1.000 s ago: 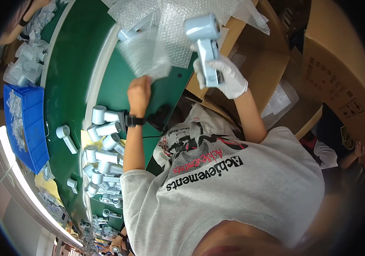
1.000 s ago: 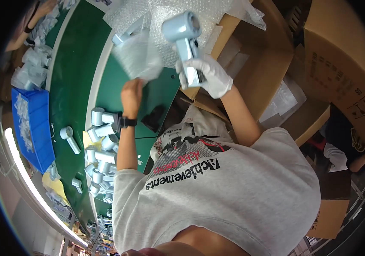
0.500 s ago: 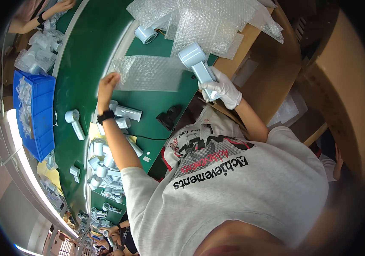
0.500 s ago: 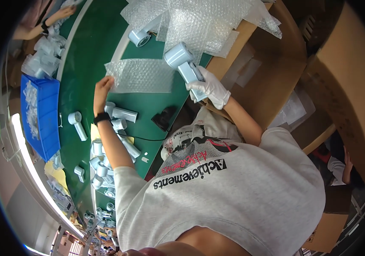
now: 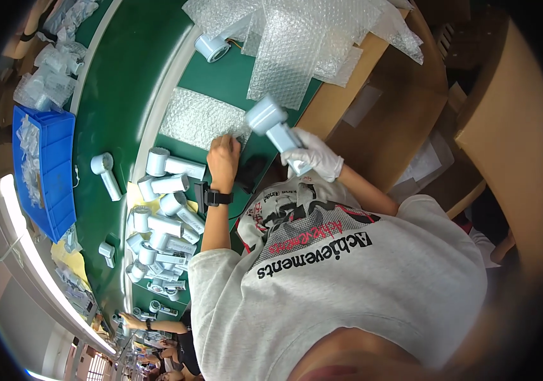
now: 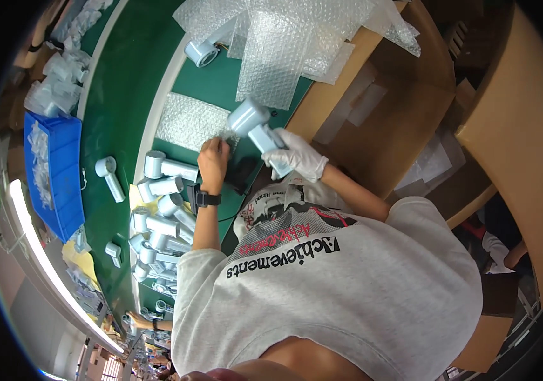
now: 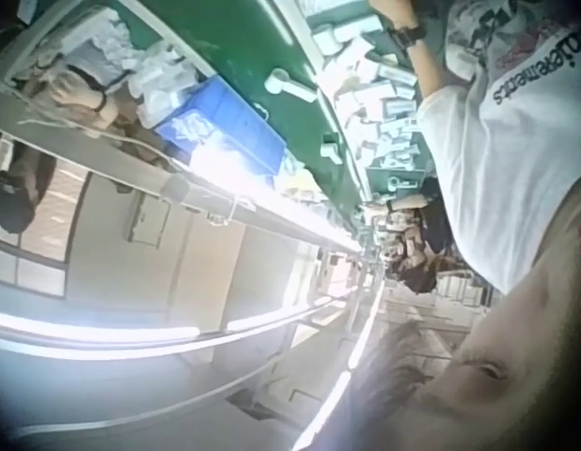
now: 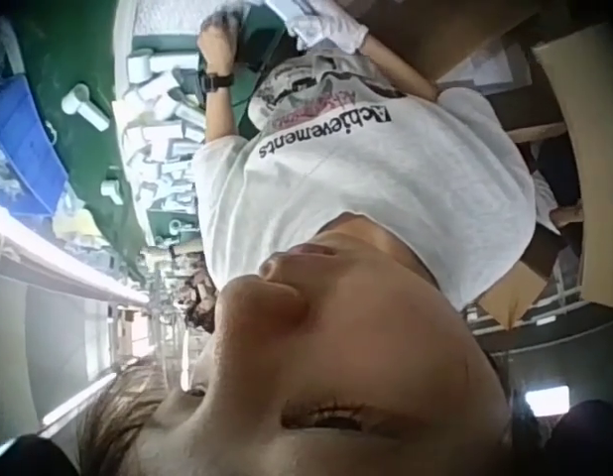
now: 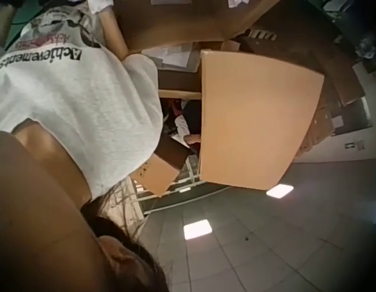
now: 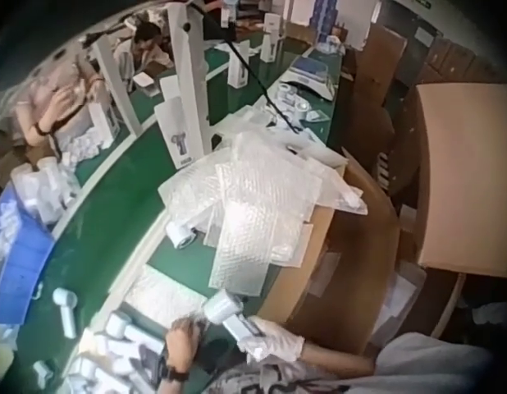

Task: The person assembles portable fans by attaching cylindrical fan heads to the fan bodies and wraps each assembled fan in a bubble wrap pouch.

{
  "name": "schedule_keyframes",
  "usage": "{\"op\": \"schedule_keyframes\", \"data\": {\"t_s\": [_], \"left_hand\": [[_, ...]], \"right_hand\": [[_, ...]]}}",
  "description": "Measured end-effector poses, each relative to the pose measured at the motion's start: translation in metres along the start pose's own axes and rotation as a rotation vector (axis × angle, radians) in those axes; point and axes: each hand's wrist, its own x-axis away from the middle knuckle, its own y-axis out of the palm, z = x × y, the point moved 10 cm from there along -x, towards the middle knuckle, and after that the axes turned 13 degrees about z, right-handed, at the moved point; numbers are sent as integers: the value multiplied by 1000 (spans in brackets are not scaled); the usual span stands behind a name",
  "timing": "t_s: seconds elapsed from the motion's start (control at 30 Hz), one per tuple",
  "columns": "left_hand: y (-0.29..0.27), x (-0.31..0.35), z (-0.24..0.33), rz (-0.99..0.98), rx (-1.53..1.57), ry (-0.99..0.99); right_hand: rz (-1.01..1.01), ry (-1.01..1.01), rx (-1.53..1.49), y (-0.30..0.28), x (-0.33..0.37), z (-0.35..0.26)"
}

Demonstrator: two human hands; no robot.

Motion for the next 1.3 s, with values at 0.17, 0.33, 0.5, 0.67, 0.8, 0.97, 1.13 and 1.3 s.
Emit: {"op": "schedule_keyframes", "data": {"t_s": [0.17,0.33,0.5,0.67,0.8,0.97,1.13,1.3], "left_hand": [[3,-2,-43,-26,295,-343],[-37,-14,-2,186,284,-148],[-74,-16,33,329,45,89],[-117,-11,16,540,73,-64],[-152,-20,0,684,144,-250],[-162,7,-15,557,378,-321],[-157,41,-37,432,582,-618],[-145,57,-60,484,1042,-765]], "right_hand": [[71,-122,279,19,-33,55],[117,-381,764,46,-48,15],[-23,-282,565,61,-91,-9],[-424,145,-595,143,-102,-30],[-281,-406,-222,208,-166,-90],[14,-407,1201,283,-233,-95],[-122,-767,1059,382,-212,-63],[-690,-588,1063,404,-230,-39]]}}
